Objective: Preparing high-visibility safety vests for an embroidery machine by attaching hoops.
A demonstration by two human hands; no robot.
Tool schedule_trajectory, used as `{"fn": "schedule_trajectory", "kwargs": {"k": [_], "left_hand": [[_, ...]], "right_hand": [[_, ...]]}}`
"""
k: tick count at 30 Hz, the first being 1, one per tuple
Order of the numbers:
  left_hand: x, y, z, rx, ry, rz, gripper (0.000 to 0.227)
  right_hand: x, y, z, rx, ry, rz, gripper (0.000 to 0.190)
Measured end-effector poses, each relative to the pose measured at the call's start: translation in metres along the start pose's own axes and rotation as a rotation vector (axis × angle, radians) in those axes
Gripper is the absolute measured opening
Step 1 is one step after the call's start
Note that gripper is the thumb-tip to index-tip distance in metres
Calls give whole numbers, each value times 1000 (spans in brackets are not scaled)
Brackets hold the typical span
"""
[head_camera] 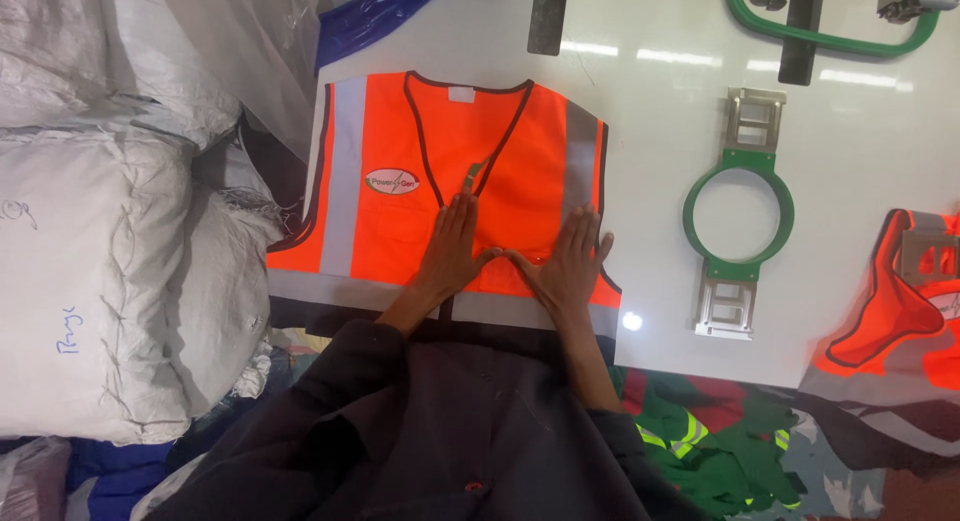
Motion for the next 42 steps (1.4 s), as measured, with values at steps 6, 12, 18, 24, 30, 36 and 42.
{"fn": "schedule_trajectory", "kwargs": {"k": [6, 12, 18, 24, 30, 36, 42], "left_hand": [[1, -3, -1, 9, 9, -58, 101], [-4, 4, 3, 43, 13, -74, 94], [-5, 6, 3, 24, -1, -59, 91], [-6, 1, -1, -63, 38, 155, 96], [-31, 15, -16, -39, 84, 294, 100], [-27, 1, -29, -50, 116, 204, 100], [-34, 12, -26, -32, 167, 155, 98]], "right_hand": [[-3, -3, 0, 21, -7, 6, 130], [-2, -3, 3, 28, -10, -25, 129], [0, 3, 5, 20, -15, -7, 131], [3, 3, 5, 13, -15, -1, 130], [-2, 6, 19, 44, -16, 3, 131], [-10, 5, 47, 60, -16, 28, 115], [-12, 4, 41, 49, 25, 49, 111]]}}
Point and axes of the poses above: each hand's wrist, its own z-axis towards the middle knuckle, its own y-axis out of the back of the hand, x = y × z, the point moved 3 cm from there along z, towards the middle knuckle, and after that the axes turned 12 degrees about z, right-handed, at the moved point
